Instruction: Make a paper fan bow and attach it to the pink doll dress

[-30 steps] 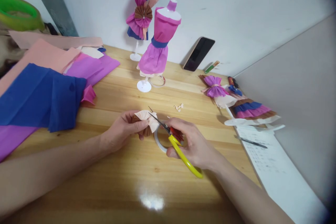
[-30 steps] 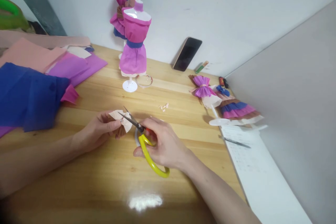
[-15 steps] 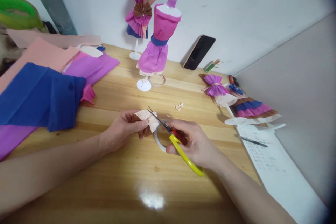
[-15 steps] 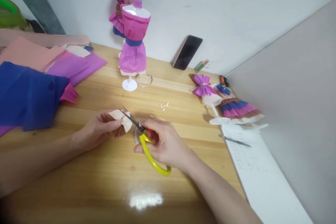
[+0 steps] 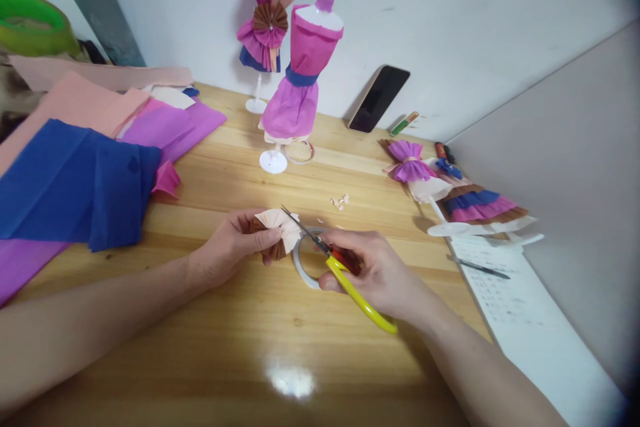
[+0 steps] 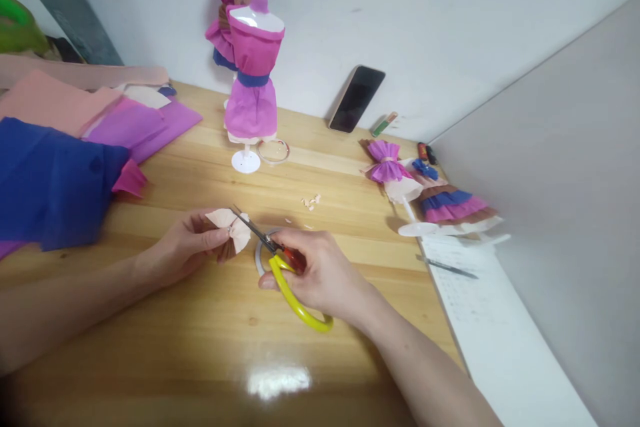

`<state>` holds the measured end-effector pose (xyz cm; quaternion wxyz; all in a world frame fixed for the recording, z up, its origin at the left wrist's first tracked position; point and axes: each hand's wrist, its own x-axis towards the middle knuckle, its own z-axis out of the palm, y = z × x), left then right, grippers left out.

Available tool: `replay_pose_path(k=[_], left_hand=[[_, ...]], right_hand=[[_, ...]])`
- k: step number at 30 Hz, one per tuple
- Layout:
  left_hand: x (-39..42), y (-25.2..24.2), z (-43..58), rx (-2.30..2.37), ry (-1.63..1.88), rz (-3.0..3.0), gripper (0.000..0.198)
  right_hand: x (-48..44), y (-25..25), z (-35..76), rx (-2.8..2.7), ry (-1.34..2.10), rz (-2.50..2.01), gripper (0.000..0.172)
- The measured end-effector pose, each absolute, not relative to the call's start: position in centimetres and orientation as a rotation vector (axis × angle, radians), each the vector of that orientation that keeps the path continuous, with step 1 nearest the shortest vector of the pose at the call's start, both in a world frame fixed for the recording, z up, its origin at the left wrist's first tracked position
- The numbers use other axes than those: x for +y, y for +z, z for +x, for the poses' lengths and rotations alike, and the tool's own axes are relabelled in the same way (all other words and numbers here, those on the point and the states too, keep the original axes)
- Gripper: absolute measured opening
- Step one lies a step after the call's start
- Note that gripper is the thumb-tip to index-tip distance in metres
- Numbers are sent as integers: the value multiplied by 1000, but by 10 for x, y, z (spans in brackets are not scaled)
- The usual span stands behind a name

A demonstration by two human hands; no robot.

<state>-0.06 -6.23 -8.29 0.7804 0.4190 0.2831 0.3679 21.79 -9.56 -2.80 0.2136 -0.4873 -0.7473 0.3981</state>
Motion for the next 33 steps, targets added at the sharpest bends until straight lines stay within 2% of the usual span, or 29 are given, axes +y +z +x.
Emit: replay_pose_path(k=[20, 26, 28, 30, 33], left_hand=[[-61, -83, -1, 563, 767, 934, 27], [-60, -85, 0, 519, 770, 947, 28], [-59, -85, 0, 507, 772, 956, 28], [-59, -86, 0, 505, 774, 956, 28], [-58, -87, 0, 508, 768, 969, 30]], right_hand=[[-93, -20, 231, -2219, 959, -1490, 40], [-83, -18, 246, -2347, 487, -1868, 26], [-79, -19, 252, -2426, 437, -1963, 31], [-77, -21, 256, -2504, 497, -1987, 41], [-76, -22, 258, -2532, 590, -1977, 46]])
